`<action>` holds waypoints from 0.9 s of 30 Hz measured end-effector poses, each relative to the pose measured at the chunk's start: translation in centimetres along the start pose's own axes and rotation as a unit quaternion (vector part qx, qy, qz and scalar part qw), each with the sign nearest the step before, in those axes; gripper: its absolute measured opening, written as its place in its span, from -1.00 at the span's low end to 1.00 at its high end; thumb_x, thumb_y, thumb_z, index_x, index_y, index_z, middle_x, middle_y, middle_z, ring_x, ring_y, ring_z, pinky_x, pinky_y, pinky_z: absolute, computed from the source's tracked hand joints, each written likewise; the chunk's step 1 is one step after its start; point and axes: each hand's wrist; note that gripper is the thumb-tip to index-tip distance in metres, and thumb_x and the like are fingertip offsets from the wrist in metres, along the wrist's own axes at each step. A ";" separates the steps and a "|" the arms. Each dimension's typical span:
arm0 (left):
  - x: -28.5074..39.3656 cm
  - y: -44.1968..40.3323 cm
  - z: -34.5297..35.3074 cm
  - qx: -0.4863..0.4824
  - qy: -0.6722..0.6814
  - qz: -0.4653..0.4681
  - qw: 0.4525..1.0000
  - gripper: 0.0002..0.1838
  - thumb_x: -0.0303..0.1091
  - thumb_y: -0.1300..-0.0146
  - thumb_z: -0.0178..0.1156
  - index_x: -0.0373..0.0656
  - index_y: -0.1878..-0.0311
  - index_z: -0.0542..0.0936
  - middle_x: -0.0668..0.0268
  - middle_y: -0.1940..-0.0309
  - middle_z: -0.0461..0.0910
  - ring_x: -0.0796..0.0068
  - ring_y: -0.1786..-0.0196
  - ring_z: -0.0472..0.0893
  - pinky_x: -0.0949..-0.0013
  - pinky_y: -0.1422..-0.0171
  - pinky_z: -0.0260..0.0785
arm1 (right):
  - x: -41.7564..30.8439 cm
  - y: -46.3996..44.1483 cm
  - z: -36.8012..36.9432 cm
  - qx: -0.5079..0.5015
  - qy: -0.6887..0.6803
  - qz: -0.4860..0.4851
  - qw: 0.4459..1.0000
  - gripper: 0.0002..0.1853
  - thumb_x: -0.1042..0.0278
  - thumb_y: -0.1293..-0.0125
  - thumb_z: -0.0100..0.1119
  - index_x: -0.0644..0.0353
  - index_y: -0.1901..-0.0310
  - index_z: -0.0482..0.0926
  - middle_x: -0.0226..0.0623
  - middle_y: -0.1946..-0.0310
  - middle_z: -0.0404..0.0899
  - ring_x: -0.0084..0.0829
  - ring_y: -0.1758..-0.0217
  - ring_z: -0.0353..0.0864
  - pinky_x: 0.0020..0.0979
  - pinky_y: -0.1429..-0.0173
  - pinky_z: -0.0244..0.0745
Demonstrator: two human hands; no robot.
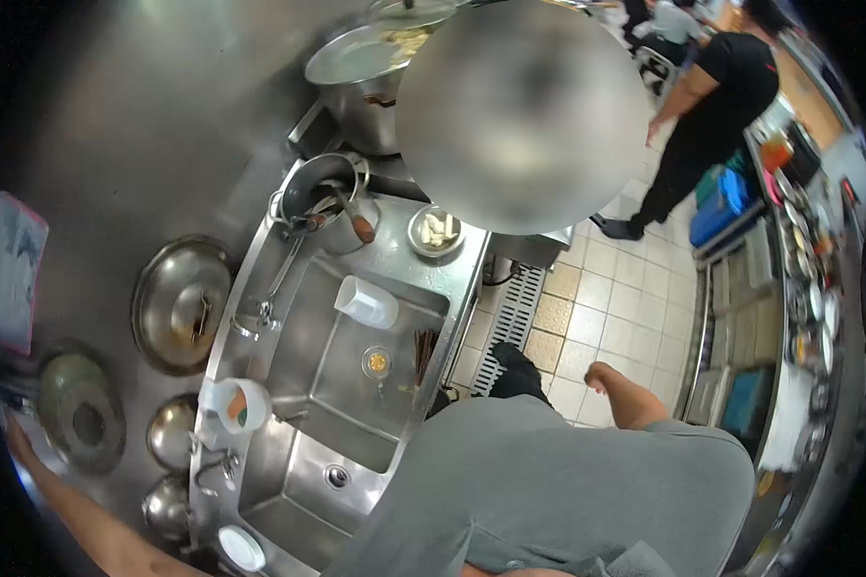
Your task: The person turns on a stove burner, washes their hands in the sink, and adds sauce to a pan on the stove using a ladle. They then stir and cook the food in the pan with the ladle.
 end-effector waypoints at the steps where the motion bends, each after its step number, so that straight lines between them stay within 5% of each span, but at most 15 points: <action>1: -2.1 0.4 0.1 0.136 -0.424 0.098 0.890 -0.40 0.13 -0.47 -0.14 -0.13 0.18 0.75 0.17 -0.09 0.63 0.14 -0.22 0.49 0.09 -0.47 0.21 | 2.2 -0.5 3.1 0.005 -0.079 -0.013 0.997 -0.65 0.55 -0.32 -0.11 0.37 -0.09 0.52 -0.08 0.04 0.63 -0.22 0.13 0.70 -0.13 0.17 0.67; 4: -4.7 -1.1 -1.1 0.184 -0.525 0.094 0.826 -0.47 0.07 -0.46 -0.12 -0.13 0.13 0.72 0.15 -0.08 0.62 0.15 -0.20 0.49 0.10 -0.44 0.23 | 7.9 0.6 12.1 0.035 -0.254 -0.026 0.966 -0.72 0.44 -0.40 -0.18 0.36 0.06 0.53 -0.13 0.28 0.65 -0.35 0.24 0.71 -0.30 0.32 0.68; 7: -6.5 -2.2 -2.3 0.194 -0.557 0.096 0.802 -0.53 0.02 -0.44 -0.10 -0.12 0.07 0.69 0.14 -0.07 0.61 0.16 -0.17 0.50 0.11 -0.41 0.24 | 9.2 3.6 16.0 0.002 -0.235 0.045 0.971 -0.71 0.37 -0.43 -0.23 0.32 0.16 0.52 -0.14 0.38 0.65 -0.35 0.31 0.70 -0.25 0.33 0.68; 14: -8.9 -1.2 -3.0 0.227 -0.613 0.118 0.747 -0.63 -0.12 -0.40 -0.05 -0.10 -0.06 0.61 0.10 -0.05 0.59 0.18 -0.11 0.50 0.13 -0.33 0.27 | 7.8 4.0 12.2 0.072 -0.283 0.015 0.956 -0.75 0.40 -0.38 -0.19 0.25 0.24 0.56 -0.25 0.35 0.67 -0.36 0.36 0.66 -0.27 0.33 0.64; 16: -9.2 0.3 -2.1 0.253 -0.647 0.121 0.710 -0.64 -0.16 -0.39 -0.04 -0.10 -0.09 0.58 0.09 -0.04 0.59 0.19 -0.09 0.51 0.13 -0.31 0.28 | 8.0 -2.1 7.7 -0.031 -0.185 -0.049 0.981 -0.76 0.44 -0.35 -0.17 0.24 0.21 0.57 -0.20 0.28 0.69 -0.35 0.32 0.69 -0.25 0.35 0.64; 19: -9.4 2.4 -2.5 0.286 -0.693 0.128 0.649 -0.64 -0.21 -0.38 -0.02 -0.09 -0.15 0.55 0.08 -0.03 0.58 0.20 -0.07 0.51 0.14 -0.28 0.30 | 3.9 1.8 1.1 0.169 -0.188 -0.063 0.966 -0.73 0.42 -0.30 -0.08 0.31 0.20 0.64 -0.03 0.28 0.69 -0.26 0.28 0.72 -0.16 0.28 0.65; 20: -9.3 3.3 -2.6 0.293 -0.701 0.134 0.636 -0.64 -0.23 -0.37 -0.01 -0.09 -0.16 0.54 0.07 -0.03 0.58 0.20 -0.06 0.51 0.14 -0.27 0.30 | 2.1 6.8 -1.4 0.252 -0.250 -0.066 0.933 -0.74 0.39 -0.28 -0.08 0.29 0.29 0.64 0.00 0.36 0.69 -0.25 0.27 0.72 -0.14 0.31 0.64; 21: -9.3 4.6 -2.1 0.301 -0.708 0.140 0.623 -0.63 -0.25 -0.37 0.00 -0.09 -0.18 0.53 0.07 -0.02 0.57 0.20 -0.05 0.51 0.14 -0.26 0.31 | 1.6 7.2 -3.6 0.396 -0.158 -0.124 0.896 -0.70 0.30 -0.25 -0.01 0.35 0.32 0.65 0.08 0.38 0.68 -0.13 0.25 0.72 -0.12 0.20 0.63; 22: -9.3 6.2 -1.2 0.309 -0.719 0.148 0.605 -0.62 -0.27 -0.36 0.01 -0.09 -0.20 0.51 0.06 -0.02 0.57 0.21 -0.04 0.51 0.15 -0.25 0.31 | 1.3 5.4 -5.6 0.536 -0.249 -0.135 0.795 -0.66 0.19 -0.25 0.08 0.36 0.26 0.65 0.11 0.30 0.69 -0.02 0.15 0.71 -0.11 0.06 0.62; 25: -8.7 11.1 3.2 0.335 -0.753 0.198 0.530 -0.59 -0.33 -0.34 0.03 -0.08 -0.26 0.48 0.05 -0.01 0.56 0.22 -0.01 0.52 0.15 -0.21 0.33 | 0.2 8.9 -14.7 0.599 -0.347 -0.143 0.707 -0.43 0.01 -0.20 0.27 0.32 -0.09 0.56 0.16 0.02 0.63 0.02 -0.09 0.63 -0.15 -0.17 0.52; 27: -9.3 14.8 6.5 0.345 -0.772 0.239 0.478 -0.56 -0.37 -0.33 0.04 -0.07 -0.29 0.46 0.04 -0.01 0.56 0.22 0.00 0.52 0.16 -0.19 0.34 | 0.1 11.4 -21.4 0.624 -0.366 -0.165 0.671 -0.27 -0.13 -0.18 0.29 0.40 -0.16 0.49 0.22 -0.04 0.59 0.05 -0.17 0.57 -0.16 -0.26 0.46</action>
Point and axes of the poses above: each hand's wrist, its own y-axis away from the middle knuckle, its own z-axis out of the palm, x = y × z
